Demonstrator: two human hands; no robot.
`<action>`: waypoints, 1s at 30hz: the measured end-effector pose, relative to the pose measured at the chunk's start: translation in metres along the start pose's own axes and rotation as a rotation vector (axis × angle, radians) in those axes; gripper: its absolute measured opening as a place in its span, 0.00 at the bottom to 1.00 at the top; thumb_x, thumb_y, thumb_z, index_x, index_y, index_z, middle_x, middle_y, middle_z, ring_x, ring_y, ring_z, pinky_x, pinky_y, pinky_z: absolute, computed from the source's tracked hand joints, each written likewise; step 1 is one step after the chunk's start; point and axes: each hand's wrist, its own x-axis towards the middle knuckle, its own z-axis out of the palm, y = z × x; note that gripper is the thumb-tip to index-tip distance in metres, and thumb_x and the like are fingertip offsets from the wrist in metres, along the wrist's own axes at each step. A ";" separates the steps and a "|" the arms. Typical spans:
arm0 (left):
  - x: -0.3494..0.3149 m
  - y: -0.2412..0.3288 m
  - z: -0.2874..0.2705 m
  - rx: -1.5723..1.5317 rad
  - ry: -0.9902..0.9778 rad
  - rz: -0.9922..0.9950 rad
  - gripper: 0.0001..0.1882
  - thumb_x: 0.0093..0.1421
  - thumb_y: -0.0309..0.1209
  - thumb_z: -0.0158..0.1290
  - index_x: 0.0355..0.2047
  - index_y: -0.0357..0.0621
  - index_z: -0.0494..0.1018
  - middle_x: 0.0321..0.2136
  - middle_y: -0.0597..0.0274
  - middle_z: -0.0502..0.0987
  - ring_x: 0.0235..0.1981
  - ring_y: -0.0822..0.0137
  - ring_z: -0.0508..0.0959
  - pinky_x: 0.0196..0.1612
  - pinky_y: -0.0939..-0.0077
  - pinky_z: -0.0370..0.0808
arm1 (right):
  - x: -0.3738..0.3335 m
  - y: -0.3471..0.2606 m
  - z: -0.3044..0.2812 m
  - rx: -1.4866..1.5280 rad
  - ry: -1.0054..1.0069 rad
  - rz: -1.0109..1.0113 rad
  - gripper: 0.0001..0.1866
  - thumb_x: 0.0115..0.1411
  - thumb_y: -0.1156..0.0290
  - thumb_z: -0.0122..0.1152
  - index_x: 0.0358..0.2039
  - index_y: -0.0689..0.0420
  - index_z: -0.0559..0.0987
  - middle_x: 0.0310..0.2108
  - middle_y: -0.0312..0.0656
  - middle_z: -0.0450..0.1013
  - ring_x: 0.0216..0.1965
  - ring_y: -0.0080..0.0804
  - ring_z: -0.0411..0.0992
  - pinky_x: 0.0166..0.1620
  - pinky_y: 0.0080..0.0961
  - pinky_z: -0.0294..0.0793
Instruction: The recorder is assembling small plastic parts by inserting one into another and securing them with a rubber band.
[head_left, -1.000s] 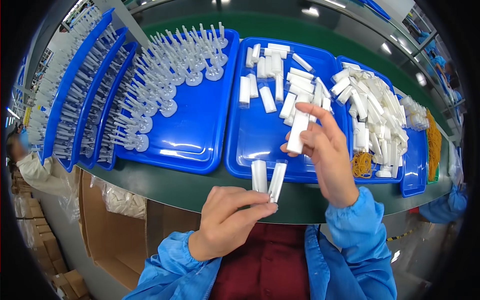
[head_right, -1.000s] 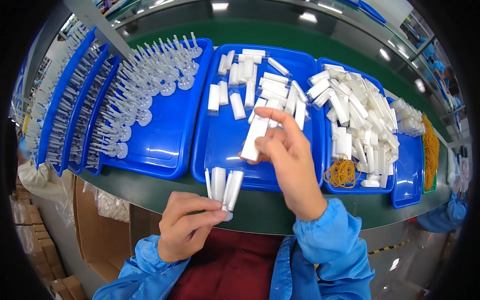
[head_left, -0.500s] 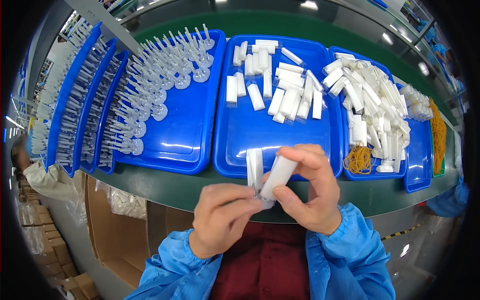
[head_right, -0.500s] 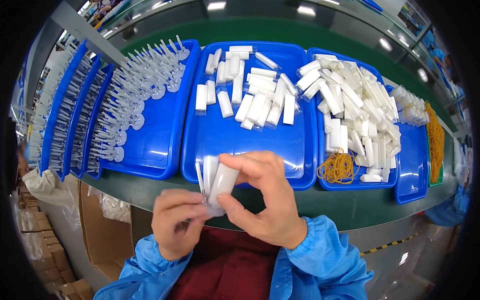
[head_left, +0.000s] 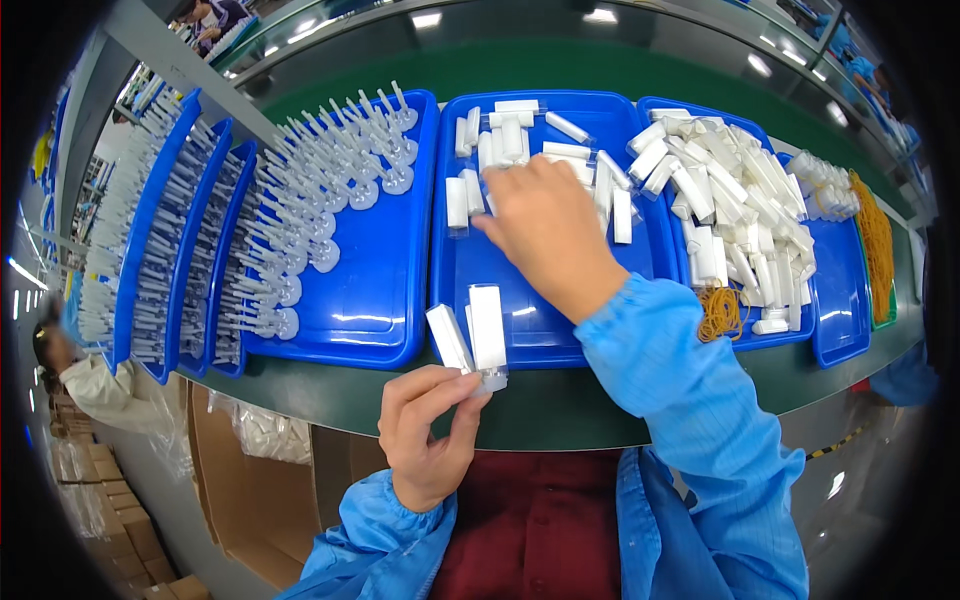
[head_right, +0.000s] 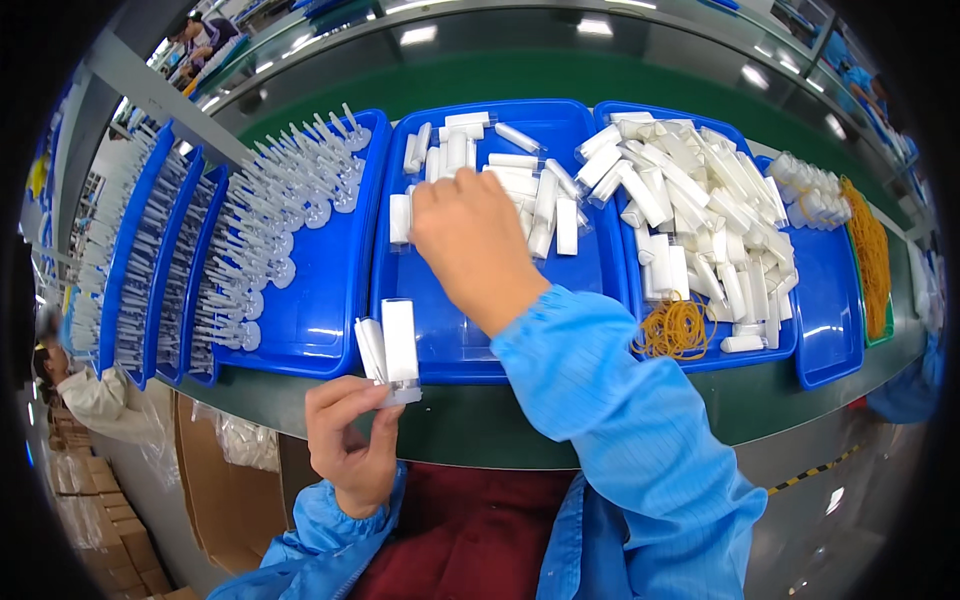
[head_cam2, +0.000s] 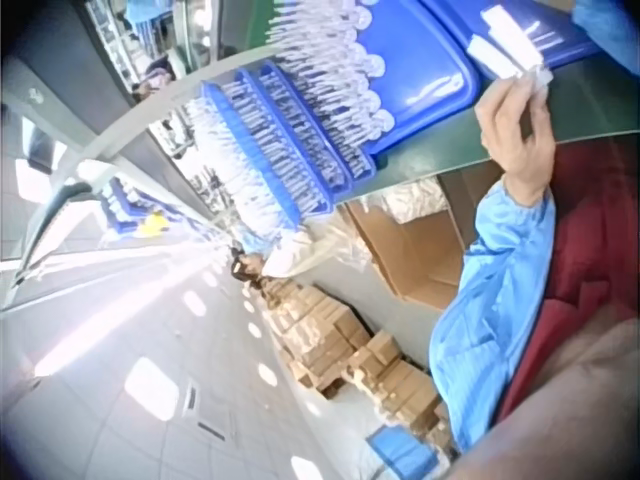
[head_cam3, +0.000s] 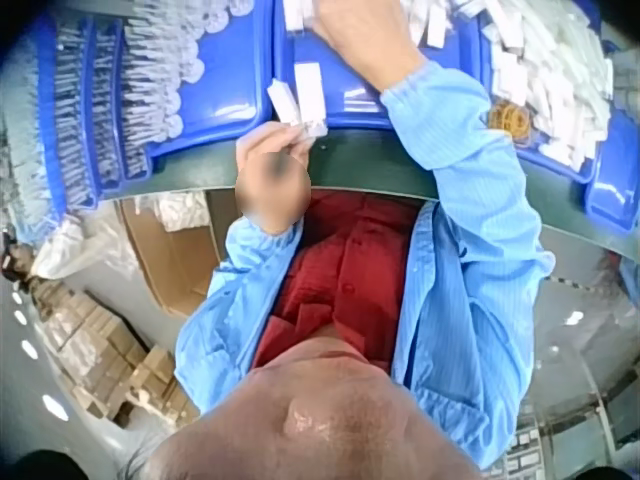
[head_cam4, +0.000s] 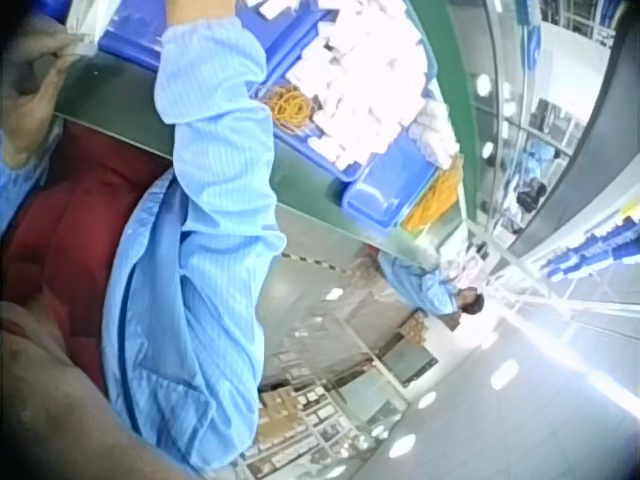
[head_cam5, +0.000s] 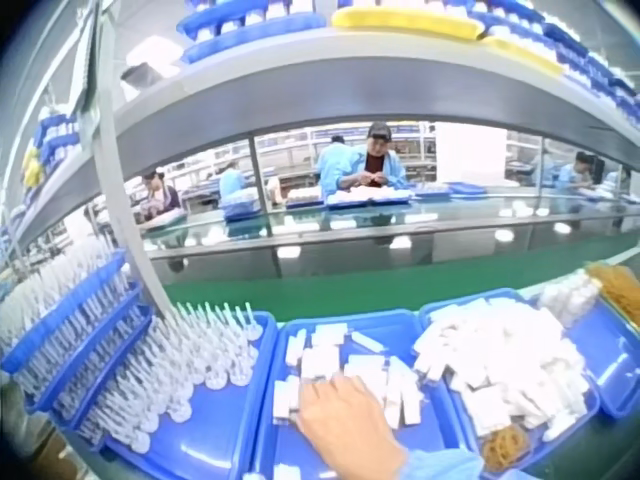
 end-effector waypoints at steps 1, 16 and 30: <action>0.001 0.000 0.000 0.008 -0.002 0.003 0.16 0.52 0.15 0.65 0.40 0.38 0.78 0.41 0.53 0.76 0.39 0.63 0.77 0.43 0.73 0.74 | 0.004 -0.002 0.006 -0.107 -0.106 -0.048 0.11 0.55 0.73 0.62 0.40 0.58 0.81 0.29 0.41 0.78 0.34 0.39 0.75 0.42 0.37 0.70; 0.020 0.006 -0.020 -0.038 -0.282 0.110 0.20 0.44 0.14 0.65 0.39 0.46 0.83 0.40 0.59 0.81 0.34 0.62 0.79 0.36 0.72 0.73 | -0.044 -0.027 -0.065 1.402 -0.088 0.853 0.21 0.69 0.66 0.53 0.58 0.63 0.70 0.35 0.44 0.79 0.39 0.27 0.77 0.48 0.25 0.73; 0.003 -0.003 -0.003 -0.002 -0.090 0.185 0.28 0.45 0.25 0.73 0.46 0.46 0.75 0.51 0.50 0.72 0.34 0.63 0.79 0.35 0.71 0.76 | -0.089 -0.051 -0.079 0.995 0.010 0.351 0.24 0.59 0.72 0.68 0.55 0.59 0.74 0.37 0.39 0.76 0.42 0.36 0.71 0.49 0.33 0.64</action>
